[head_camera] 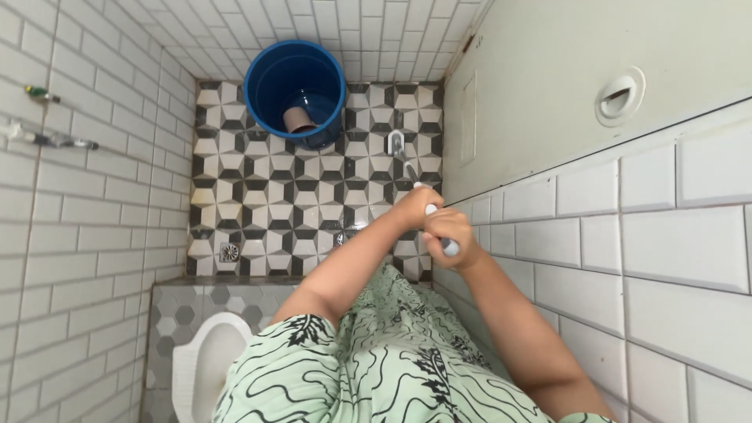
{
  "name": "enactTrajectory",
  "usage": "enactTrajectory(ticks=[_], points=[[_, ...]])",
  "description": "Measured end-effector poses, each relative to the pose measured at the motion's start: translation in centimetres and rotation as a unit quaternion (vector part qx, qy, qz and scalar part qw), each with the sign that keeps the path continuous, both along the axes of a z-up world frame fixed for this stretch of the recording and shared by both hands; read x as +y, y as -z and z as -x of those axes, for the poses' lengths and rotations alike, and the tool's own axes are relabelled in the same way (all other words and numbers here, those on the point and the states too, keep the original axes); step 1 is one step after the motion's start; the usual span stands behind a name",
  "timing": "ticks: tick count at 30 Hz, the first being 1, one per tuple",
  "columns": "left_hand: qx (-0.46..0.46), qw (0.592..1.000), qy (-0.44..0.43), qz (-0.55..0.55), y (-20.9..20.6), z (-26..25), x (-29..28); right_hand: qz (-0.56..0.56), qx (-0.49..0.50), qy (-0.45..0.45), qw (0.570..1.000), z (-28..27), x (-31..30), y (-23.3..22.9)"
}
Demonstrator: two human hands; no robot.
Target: Scrubbing the tiled bathroom floor using a long-handled brush.
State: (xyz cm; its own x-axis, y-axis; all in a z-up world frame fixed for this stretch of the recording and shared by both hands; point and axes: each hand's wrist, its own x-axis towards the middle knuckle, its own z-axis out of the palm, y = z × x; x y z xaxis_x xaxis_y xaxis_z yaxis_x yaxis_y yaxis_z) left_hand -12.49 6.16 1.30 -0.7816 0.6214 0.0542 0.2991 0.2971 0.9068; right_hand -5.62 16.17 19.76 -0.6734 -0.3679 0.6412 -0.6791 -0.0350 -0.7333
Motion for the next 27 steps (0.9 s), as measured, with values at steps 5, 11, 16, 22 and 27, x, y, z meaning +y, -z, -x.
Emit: enactTrajectory(ticks=[5, 11, 16, 22, 27], points=[[0.012, 0.999, 0.035, -0.022, -0.1, 2.4, -2.8, 0.013, 0.021, 0.055, 0.998, 2.3, -3.6, -0.4], [0.033, 0.995, 0.094, -0.004, 4.6, 10.5, -6.5, -0.08, 0.011, 0.068, 0.994, 7.0, -8.0, 5.3], [0.007, 0.992, 0.128, -0.024, 4.0, 11.1, -6.3, -0.069, -0.024, 0.106, 0.992, 7.9, -8.7, 2.8], [0.026, 0.988, 0.134, -0.072, 2.1, 10.3, -6.0, -0.046, 0.004, 0.154, 0.987, 8.2, -8.5, 0.6], [0.029, 0.984, 0.162, -0.071, 5.8, 15.9, -3.2, -0.082, -0.008, 0.165, 0.983, 12.1, -6.8, 2.9]])
